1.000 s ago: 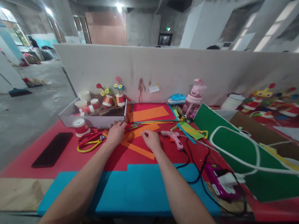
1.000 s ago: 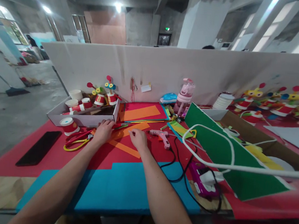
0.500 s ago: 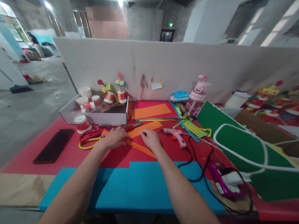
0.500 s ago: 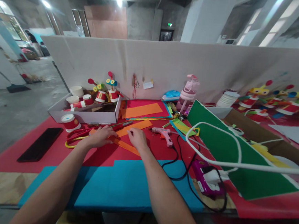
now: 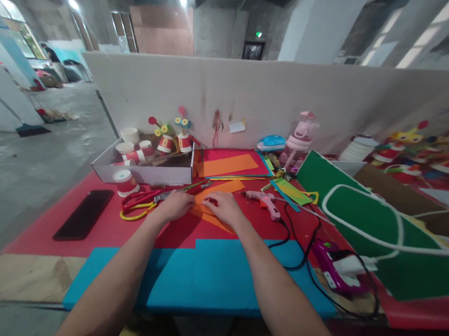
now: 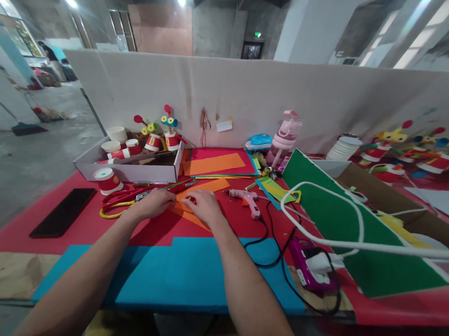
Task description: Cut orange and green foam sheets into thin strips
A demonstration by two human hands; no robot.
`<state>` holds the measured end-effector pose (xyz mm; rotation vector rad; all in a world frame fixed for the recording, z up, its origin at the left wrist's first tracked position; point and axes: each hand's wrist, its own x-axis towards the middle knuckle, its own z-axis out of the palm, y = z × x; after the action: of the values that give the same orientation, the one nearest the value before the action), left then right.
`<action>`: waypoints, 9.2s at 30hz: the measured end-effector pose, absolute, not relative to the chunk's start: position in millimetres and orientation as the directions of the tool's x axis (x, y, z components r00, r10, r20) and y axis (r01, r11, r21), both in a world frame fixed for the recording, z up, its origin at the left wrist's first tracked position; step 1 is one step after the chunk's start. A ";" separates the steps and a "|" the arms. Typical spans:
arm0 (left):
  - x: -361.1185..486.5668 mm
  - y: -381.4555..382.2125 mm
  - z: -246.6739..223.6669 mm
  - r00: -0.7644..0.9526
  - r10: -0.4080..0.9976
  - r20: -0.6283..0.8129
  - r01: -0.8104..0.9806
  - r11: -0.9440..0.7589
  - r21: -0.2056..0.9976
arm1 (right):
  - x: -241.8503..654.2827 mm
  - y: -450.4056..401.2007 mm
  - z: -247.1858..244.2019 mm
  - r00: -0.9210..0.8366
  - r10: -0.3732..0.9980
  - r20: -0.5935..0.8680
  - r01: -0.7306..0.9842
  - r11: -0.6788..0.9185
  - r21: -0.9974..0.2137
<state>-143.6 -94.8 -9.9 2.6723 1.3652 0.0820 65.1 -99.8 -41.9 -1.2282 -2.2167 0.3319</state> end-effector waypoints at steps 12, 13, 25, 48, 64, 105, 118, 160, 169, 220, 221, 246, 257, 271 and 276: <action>-156.5 -93.2 2.3 0.437 0.823 0.363 0.727 -0.561 0.396 | 107.3 -84.1 -37.1 0.010 0.847 0.531 0.742 0.349 -0.572; -155.9 -94.9 4.7 0.455 0.799 0.393 0.726 -0.589 0.355 | 110.2 -84.6 -34.3 0.145 0.823 0.549 0.710 0.300 -0.637; -130.0 -91.7 -24.4 0.631 0.771 0.092 0.767 -0.637 0.079 | 94.6 -94.7 -28.1 0.325 0.755 0.569 0.546 0.341 -0.765; -139.2 -115.4 7.5 0.337 0.873 0.354 0.594 -0.488 0.639 | 63.8 -133.1 -16.6 -0.284 0.731 0.620 0.814 0.526 -0.247; -159.1 -157.8 -43.1 0.695 0.709 0.121 0.719 -0.683 -0.125 | 73.8 -164.6 -58.7 -0.513 0.795 0.323 0.766 0.594 -0.246; -159.8 -136.2 -44.3 0.428 0.899 0.096 0.799 -0.426 0.424 | 81.3 -152.3 -46.7 -0.229 0.967 0.107 0.799 0.250 -0.546; -143.6 -143.7 -25.2 0.337 0.940 -0.059 0.918 -0.314 0.245 | 78.5 -150.2 -35.1 -0.262 0.964 0.042 0.862 0.254 -0.438; -132.1 -151.3 -43.8 0.656 0.700 0.284 0.672 -0.712 0.204 | 72.5 -139.3 -23.4 -0.233 0.961 -0.149 0.936 0.180 -0.304; -132.3 -144.8 -47.6 0.504 0.829 0.242 0.680 -0.554 0.480 | 78.7 -144.6 -20.7 -0.277 0.955 -0.108 0.880 0.207 -0.427; -124.7 -154.1 -36.7 0.608 0.793 0.033 0.782 -0.605 0.151 | 129.8 -149.8 -35.7 -0.113 0.993 -0.015 0.878 0.093 -0.469; -124.3 -154.6 -36.0 0.612 0.790 0.035 0.779 -0.610 0.147 | 129.0 -149.3 -34.2 -0.112 0.993 -0.029 0.887 0.087 -0.453; -117.6 -158.3 -28.2 0.623 0.782 -0.018 0.782 -0.623 -0.020 | 157.4 -142.0 -45.1 -0.202 0.979 0.011 0.877 0.185 -0.443; -119.2 -156.1 -32.0 0.665 0.747 -0.003 0.742 -0.661 -0.111 | 150.4 -145.0 -32.0 -0.168 0.983 -0.076 0.959 0.145 -0.242; -116.8 -154.8 -30.4 0.656 0.754 -0.005 0.750 -0.653 -0.108 | 115.8 -174.8 -20.6 -0.104 0.945 0.311 0.984 0.143 -0.106; -116.7 -155.2 -33.6 0.652 0.758 -0.005 0.754 -0.648 -0.106 | 86.1 -215.2 -51.3 -0.439 0.850 0.292 0.852 0.497 -0.164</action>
<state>-116.7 -155.2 -33.6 2.9402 1.3496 -0.0798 86.1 -215.2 -51.3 -1.4250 -2.4104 -0.0105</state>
